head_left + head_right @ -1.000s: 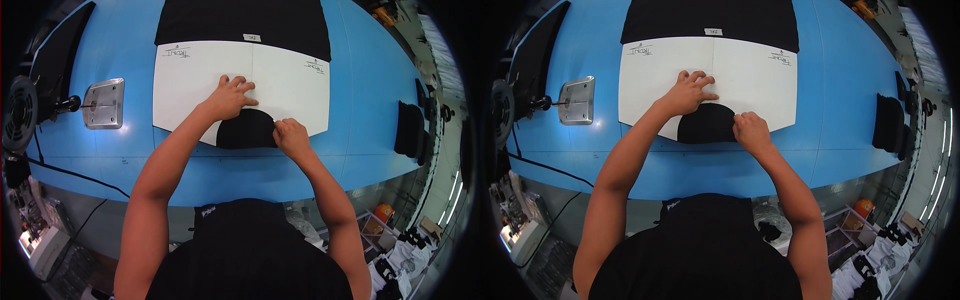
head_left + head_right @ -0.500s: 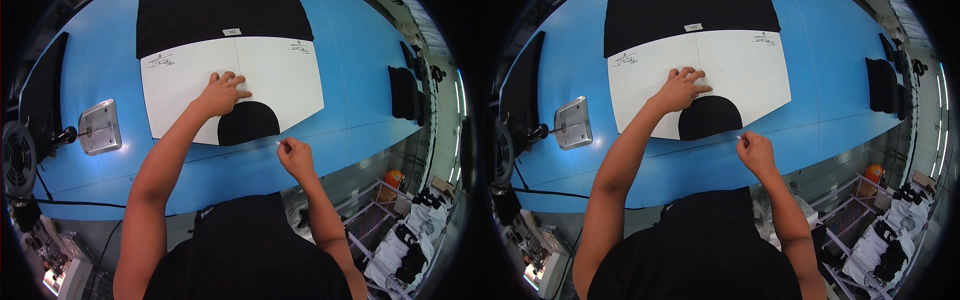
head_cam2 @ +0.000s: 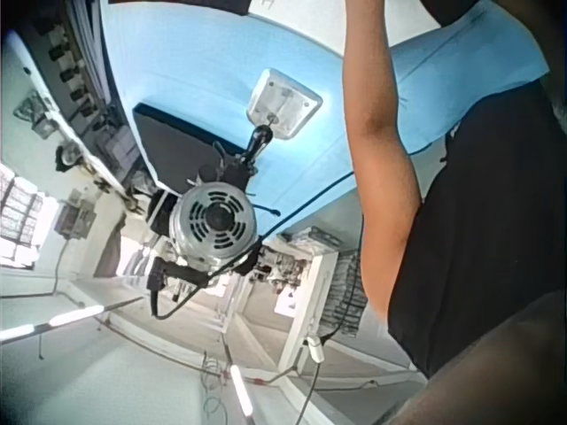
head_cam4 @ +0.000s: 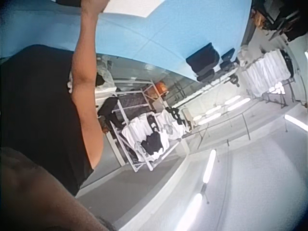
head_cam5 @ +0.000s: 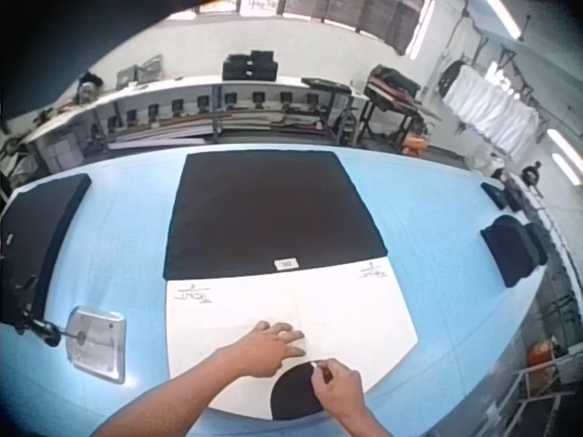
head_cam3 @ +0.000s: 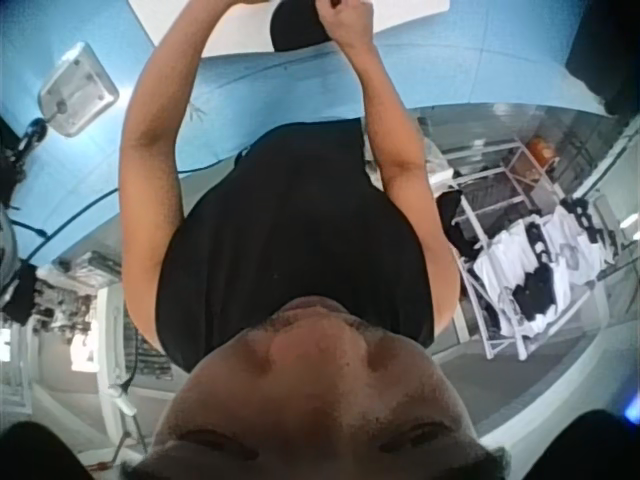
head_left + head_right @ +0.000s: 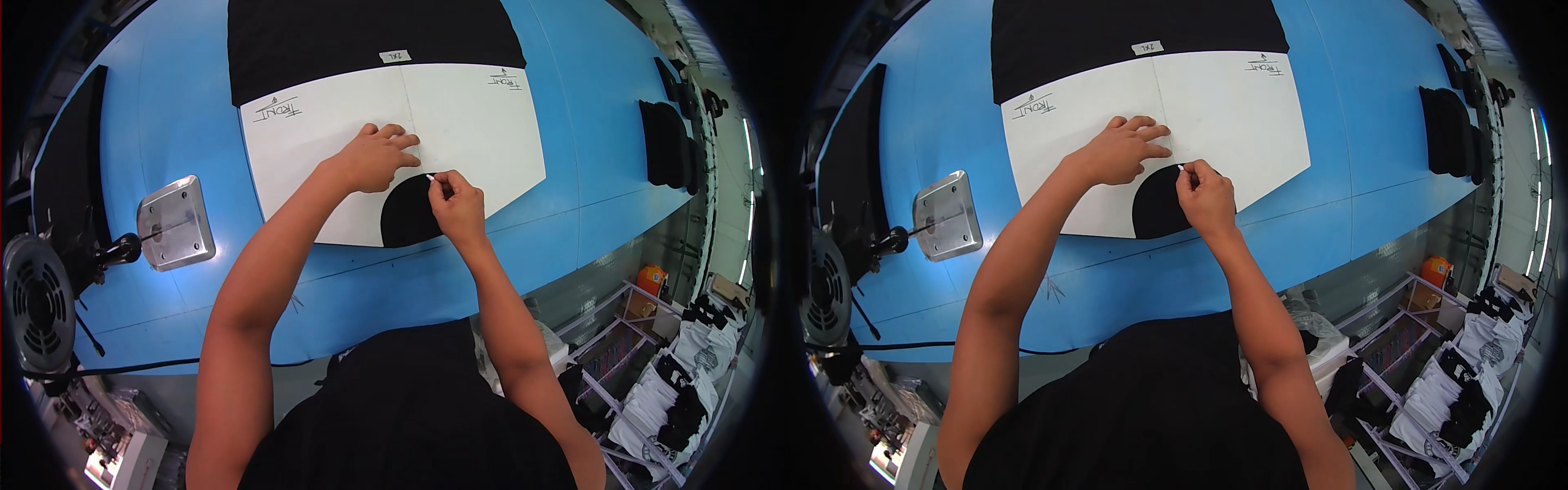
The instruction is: The person uses a handheld electric fabric cutter to trim a large piece of black fabric on a blue work table. They follow a white paper pattern placed on the fabric to guide the cuts, removing excess material and shaping the fabric piece. The person also handles the pattern and the cut fabric scraps during the process.
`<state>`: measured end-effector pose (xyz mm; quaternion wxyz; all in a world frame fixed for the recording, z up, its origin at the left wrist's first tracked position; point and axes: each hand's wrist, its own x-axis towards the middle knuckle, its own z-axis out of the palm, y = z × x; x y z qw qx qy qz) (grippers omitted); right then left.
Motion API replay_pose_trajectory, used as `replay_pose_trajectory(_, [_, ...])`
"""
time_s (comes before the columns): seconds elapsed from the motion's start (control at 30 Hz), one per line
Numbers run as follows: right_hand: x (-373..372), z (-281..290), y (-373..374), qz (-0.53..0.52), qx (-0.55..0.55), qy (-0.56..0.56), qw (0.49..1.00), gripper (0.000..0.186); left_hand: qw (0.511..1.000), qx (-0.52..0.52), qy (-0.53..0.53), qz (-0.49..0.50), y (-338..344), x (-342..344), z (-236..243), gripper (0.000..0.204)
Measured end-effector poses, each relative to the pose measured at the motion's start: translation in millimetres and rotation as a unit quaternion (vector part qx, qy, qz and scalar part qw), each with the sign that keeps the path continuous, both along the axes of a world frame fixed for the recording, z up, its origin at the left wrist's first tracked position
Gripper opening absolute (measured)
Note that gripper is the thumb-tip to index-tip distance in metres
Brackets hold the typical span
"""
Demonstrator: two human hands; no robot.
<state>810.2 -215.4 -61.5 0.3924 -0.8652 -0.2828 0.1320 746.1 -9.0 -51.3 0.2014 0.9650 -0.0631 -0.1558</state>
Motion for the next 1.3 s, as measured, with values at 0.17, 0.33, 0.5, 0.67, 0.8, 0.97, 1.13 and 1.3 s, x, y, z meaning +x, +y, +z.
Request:
replay_pose_trajectory(0.17, [-0.4,3.1,3.8,-0.002,-0.022,0.000,1.000,0.013,1.000,-0.009,0.003,-0.005,3.0,0.8,-0.7,0.054])
replay_pose_trajectory(0.33, [-0.5,2.9,7.4,-0.013,-0.028,-0.005,0.999,0.014,0.999,-0.026,-0.024,-0.002,4.3,-0.6,-5.4,0.060])
replay_pose_trajectory(0.5, [-5.0,0.1,14.4,-0.022,-0.016,0.004,1.000,0.014,0.999,-0.029,-0.010,-0.020,8.3,-1.4,-2.4,0.065])
replay_pose_trajectory(0.67, [-29.6,5.7,27.3,0.006,-0.025,0.035,0.999,0.014,0.999,-0.021,0.003,-0.029,10.0,-0.1,-3.6,0.067])
replay_pose_trajectory(0.8, [-48.6,11.6,28.3,0.067,-0.028,0.067,0.995,0.011,0.999,-0.020,0.001,-0.026,8.1,-0.6,-3.5,0.066])
replay_pose_trajectory(0.97, [-66.9,22.8,12.8,0.194,-0.061,0.060,0.977,0.008,1.000,-0.004,-0.011,-0.024,7.3,-0.1,-5.8,0.066])
replay_pose_trajectory(1.13, [-89.3,36.8,-26.7,0.309,-0.149,0.055,0.938,0.005,1.000,-0.014,-0.019,-0.015,6.5,-3.0,-10.2,0.067])
replay_pose_trajectory(1.3, [-112.6,66.0,-64.4,0.323,-0.169,0.086,0.927,0.007,1.000,-0.015,-0.011,-0.013,6.7,-4.3,-6.1,0.065])
